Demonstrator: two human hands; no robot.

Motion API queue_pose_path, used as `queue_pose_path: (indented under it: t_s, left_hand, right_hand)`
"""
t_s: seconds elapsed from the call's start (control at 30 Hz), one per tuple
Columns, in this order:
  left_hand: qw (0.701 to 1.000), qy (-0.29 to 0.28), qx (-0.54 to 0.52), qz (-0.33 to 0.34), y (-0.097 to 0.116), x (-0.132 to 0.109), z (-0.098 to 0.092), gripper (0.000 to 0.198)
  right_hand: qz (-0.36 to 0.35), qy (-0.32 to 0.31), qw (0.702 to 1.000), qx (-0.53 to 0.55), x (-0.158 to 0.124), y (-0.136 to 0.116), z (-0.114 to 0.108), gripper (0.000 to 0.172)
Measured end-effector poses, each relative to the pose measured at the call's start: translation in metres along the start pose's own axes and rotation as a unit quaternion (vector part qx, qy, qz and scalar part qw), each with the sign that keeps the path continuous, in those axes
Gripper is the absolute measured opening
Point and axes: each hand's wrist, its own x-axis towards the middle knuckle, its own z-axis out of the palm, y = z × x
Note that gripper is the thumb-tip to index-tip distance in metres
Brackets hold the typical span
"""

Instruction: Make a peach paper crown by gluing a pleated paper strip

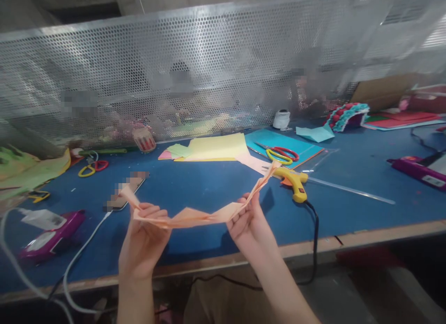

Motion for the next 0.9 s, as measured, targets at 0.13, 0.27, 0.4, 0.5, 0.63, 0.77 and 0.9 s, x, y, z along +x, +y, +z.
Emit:
queue_pose_path:
  t_s: [0.13,0.27,0.4,0.5,0.63,0.77,0.9]
  left_hand:
    - [0.999,-0.014,-0.036,-0.007,0.002,0.001,0.001,0.020]
    - [0.999,0.017,-0.024,0.013,0.001,0.005,-0.001,0.027]
    - [0.997,0.028,0.063,0.028,0.004,0.007,-0.004,0.032]
    - [0.977,0.014,0.210,0.028,0.011,0.006,-0.004,0.021]
    - [0.922,-0.015,0.388,-0.013,0.024,0.002,0.005,0.020]
    - [0.857,-0.092,0.497,-0.100,0.040,0.004,0.021,0.026]
    - [0.793,-0.109,0.585,-0.129,0.051,0.020,0.039,0.028]
  right_hand:
    - [-0.044,0.036,0.998,0.019,0.000,-0.008,0.008,0.021]
    - [-0.063,0.075,0.995,0.009,-0.001,-0.013,0.010,0.008]
    - [0.002,0.063,0.998,-0.023,-0.002,-0.023,0.006,0.024]
    - [0.032,0.028,0.998,-0.053,0.000,-0.033,0.003,0.021]
    - [0.053,-0.001,0.992,-0.111,0.004,-0.045,0.009,0.020]
    - [0.065,-0.007,0.981,-0.181,0.002,-0.053,0.028,0.023]
    - [0.081,-0.036,0.962,-0.256,0.000,-0.054,0.054,0.028]
